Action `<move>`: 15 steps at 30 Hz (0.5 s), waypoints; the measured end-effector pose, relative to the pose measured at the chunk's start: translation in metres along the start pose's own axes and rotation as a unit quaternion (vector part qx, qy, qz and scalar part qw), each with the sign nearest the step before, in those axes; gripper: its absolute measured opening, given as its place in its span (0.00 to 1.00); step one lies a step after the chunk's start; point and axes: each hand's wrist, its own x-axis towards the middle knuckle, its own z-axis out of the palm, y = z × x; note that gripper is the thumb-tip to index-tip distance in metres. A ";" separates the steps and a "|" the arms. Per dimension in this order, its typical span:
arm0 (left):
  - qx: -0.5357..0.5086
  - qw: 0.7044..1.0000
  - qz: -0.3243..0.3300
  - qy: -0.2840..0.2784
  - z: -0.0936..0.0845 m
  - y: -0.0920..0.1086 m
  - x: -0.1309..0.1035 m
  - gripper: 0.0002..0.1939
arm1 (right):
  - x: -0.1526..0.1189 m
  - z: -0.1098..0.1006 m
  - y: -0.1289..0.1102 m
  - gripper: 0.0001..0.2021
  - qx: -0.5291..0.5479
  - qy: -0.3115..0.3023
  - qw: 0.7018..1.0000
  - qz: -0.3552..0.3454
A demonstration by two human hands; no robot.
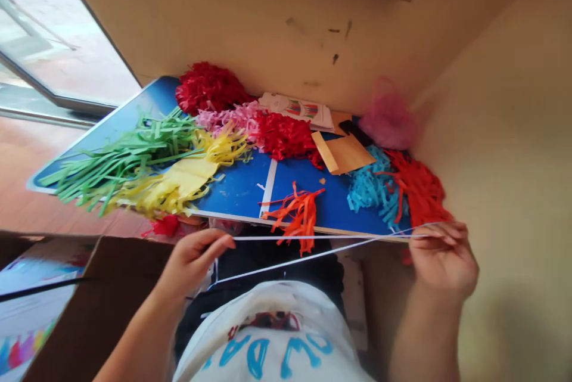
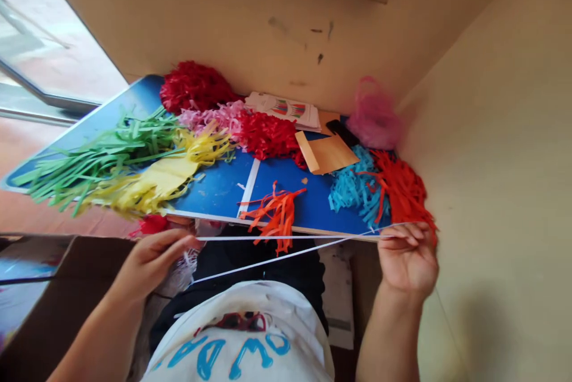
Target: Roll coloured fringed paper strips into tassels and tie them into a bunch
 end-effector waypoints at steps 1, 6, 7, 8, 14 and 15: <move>0.021 0.998 -0.013 0.056 -0.009 -0.007 0.002 0.18 | 0.006 -0.008 -0.016 0.06 0.037 0.038 0.999 -0.010; 0.323 0.886 -0.132 0.306 -0.057 -0.030 0.006 0.21 | 0.008 -0.034 -0.082 0.20 0.126 0.142 0.978 -0.091; 0.377 0.861 -0.146 0.309 -0.064 -0.028 0.006 0.22 | 0.005 -0.036 -0.087 0.21 0.108 0.157 0.976 -0.106; 0.407 0.853 -0.144 0.294 -0.066 -0.024 0.006 0.22 | 0.001 -0.035 -0.085 0.22 0.080 0.170 0.975 -0.115; 0.058 0.993 0.099 -0.005 0.042 0.051 0.003 0.15 | -0.073 0.027 0.037 0.08 -0.059 0.006 0.991 0.122; -0.024 0.987 0.108 -0.114 0.068 0.063 0.004 0.19 | -0.087 0.042 0.058 0.08 -0.066 -0.052 0.977 0.194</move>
